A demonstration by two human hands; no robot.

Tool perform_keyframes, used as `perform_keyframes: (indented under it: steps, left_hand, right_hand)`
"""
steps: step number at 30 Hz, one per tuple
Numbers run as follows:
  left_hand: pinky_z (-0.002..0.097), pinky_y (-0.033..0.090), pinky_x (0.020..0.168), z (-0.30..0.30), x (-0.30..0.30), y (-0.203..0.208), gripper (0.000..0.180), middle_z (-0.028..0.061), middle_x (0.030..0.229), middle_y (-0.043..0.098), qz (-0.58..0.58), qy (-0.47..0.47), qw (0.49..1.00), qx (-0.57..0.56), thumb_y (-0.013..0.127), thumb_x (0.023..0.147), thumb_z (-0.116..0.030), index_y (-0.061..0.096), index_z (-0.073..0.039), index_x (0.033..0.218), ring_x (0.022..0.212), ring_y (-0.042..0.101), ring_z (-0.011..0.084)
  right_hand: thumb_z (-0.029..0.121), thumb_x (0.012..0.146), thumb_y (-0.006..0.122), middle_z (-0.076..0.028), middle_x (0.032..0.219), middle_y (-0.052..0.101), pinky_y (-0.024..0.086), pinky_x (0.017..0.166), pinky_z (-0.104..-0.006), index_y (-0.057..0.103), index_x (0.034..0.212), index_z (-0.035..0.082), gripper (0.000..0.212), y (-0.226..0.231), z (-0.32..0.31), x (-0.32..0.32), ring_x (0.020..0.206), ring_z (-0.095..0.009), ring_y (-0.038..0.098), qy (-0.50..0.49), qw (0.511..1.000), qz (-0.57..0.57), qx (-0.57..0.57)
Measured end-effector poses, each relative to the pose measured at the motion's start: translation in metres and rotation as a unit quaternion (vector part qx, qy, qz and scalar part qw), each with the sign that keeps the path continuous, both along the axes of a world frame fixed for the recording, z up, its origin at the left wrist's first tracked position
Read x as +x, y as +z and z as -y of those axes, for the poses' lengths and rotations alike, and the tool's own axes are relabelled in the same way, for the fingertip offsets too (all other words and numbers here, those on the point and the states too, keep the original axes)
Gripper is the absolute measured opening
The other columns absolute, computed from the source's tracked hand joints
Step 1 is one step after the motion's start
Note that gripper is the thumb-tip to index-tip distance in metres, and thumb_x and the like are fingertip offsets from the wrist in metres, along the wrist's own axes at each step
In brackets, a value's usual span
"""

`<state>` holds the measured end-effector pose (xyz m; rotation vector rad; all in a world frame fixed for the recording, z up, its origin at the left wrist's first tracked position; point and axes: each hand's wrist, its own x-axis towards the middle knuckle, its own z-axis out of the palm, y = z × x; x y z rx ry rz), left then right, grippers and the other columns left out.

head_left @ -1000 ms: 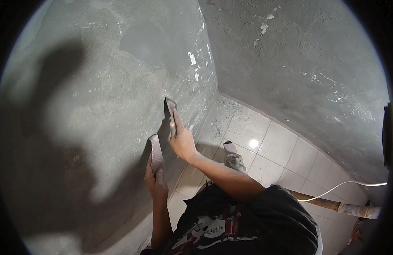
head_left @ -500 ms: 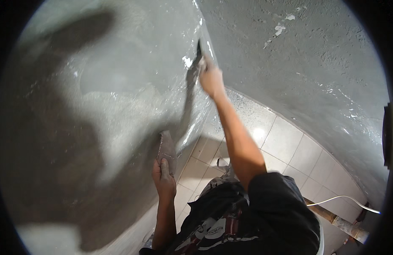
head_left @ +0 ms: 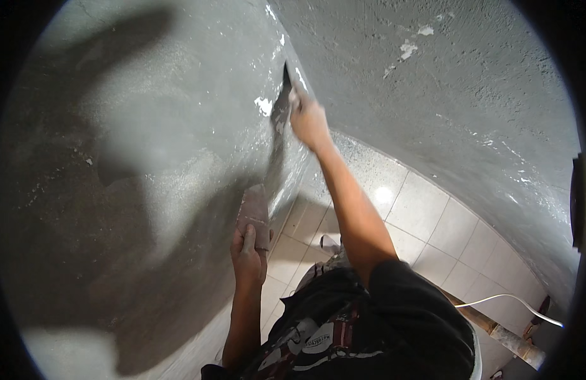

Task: Scraping loose material and sanding a concrete wall.

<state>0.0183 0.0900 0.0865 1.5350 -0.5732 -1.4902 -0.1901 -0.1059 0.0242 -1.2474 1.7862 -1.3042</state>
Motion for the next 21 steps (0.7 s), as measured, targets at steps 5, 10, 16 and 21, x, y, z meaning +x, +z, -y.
perform_keyframes:
  steps: [5, 10, 16, 21]
  left_hand:
    - [0.038, 0.052, 0.093, 0.003, -0.003, 0.011, 0.034, 0.0103, 0.131, 0.054, 0.006, 0.004, 1.0, -0.008, 0.043, 0.103, -0.013, 0.048, -0.002, 0.135, 0.115, 0.057, 0.0208]
    - [0.0349, 0.048, 0.099, -0.015, -0.001, -0.002, 0.036, 0.0095, 0.131, 0.055, 0.023, 0.008, 1.0, 0.006, 0.044, 0.103, -0.013, 0.047, -0.001, 0.136, 0.116, 0.056, 0.0193]
    - [0.0326, 0.043, 0.102, -0.024, 0.007, -0.009, 0.037, 0.009, 0.131, 0.056, 0.037, 0.007, 0.999, -0.01, 0.044, 0.103, -0.013, 0.046, 0.001, 0.138, 0.118, 0.055, 0.0177]
    - [0.0337, 0.042, 0.103, -0.039, 0.011, -0.026, 0.038, 0.0099, 0.133, 0.054, 0.013, 0.014, 0.999, -0.03, 0.043, 0.103, -0.013, 0.045, 0.001, 0.139, 0.12, 0.054, 0.0184]
  right_hand:
    - [0.024, 0.101, 0.044, -0.032, 0.109, 0.062, 0.048, 0.091, -0.0498, 0.048, 0.139, 0.011, 0.041, 0.0, 0.005, 0.002, 0.106, -0.05, 0.057, 0.009, 0.997, 0.031, 0.071]
    - [0.021, 0.101, 0.044, -0.031, 0.114, 0.061, 0.048, 0.092, -0.0489, 0.041, 0.144, 0.012, 0.044, -0.002, 0.022, -0.022, 0.11, -0.05, 0.055, -0.02, 0.997, 0.067, 0.045]
    - [0.028, 0.103, 0.041, -0.033, 0.102, 0.063, 0.049, 0.081, -0.0513, 0.04, 0.144, 0.01, 0.045, -0.026, 0.009, 0.01, 0.099, -0.051, 0.059, -0.003, 1.0, -0.021, 0.009]
    - [0.032, 0.103, 0.04, -0.03, 0.104, 0.064, 0.052, 0.081, -0.0494, 0.039, 0.144, 0.01, 0.047, -0.037, 0.019, 0.007, 0.097, -0.048, 0.062, -0.006, 0.999, 0.002, 0.048]
